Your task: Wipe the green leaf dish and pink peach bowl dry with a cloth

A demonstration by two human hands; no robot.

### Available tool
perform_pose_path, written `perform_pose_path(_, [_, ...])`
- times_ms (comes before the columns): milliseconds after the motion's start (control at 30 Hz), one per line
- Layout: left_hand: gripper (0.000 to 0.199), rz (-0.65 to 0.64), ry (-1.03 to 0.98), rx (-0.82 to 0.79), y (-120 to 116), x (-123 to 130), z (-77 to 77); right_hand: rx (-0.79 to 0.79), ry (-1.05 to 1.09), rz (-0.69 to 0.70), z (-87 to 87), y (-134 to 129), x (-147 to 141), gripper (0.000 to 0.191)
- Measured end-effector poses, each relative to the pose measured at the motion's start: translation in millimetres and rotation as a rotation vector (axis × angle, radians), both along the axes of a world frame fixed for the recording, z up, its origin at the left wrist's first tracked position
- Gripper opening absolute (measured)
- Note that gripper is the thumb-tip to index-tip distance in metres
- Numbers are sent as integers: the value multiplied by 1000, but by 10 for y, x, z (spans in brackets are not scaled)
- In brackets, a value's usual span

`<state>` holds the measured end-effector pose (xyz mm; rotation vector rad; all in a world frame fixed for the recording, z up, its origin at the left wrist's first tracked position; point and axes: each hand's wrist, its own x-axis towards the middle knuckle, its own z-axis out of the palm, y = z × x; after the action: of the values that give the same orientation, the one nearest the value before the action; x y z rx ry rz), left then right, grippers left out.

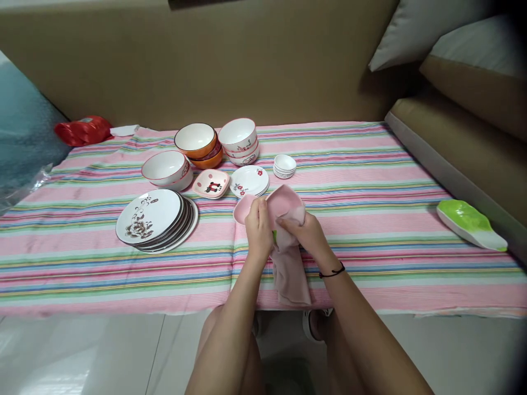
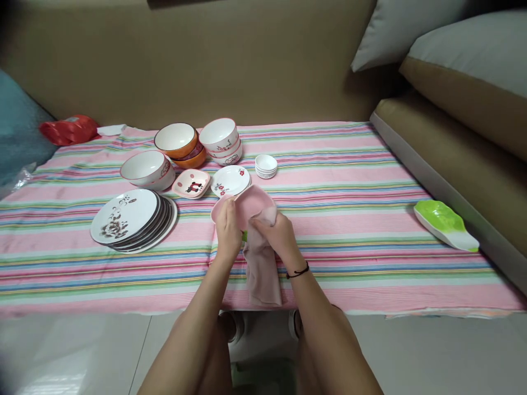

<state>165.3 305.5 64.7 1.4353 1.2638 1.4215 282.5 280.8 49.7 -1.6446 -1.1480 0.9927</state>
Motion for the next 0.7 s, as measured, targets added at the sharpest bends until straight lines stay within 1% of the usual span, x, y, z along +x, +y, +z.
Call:
perform_pose_path(100, [38, 21, -18, -37, 15, -24, 14, 9, -10, -13, 10, -17, -34, 43])
perform_pose_path(167, [39, -14, -4, -56, 33, -71, 38, 18, -51, -17, 14, -16, 1, 40])
perform_pose_path(233, [42, -82, 34, -85, 54, -135, 70, 26, -89, 3, 17, -9, 71, 38])
perform_pose_path(367, [50, -271, 104, -206, 86, -246, 119, 63, -201, 92, 18, 2, 213, 39])
perform_pose_path(433, [51, -345, 127, -226, 89, -263, 122, 64, -261, 134, 9, 2, 251, 42])
perform_pose_path(467, [51, -360, 136, -222, 88, -260, 116, 64, -282, 140, 2, 1, 261, 43])
perform_pose_path(533, [50, -355, 147, -202, 84, -234, 95, 77, -313, 109, -17, 2, 261, 45])
perform_pose_path(567, [49, -332, 144, -188, 81, -214, 81, 91, -322, 79, -26, 4, 253, 45])
perform_pose_path(700, [41, -181, 77, -117, 62, -118, 27, 106, -285, -30, -45, 12, 173, 40])
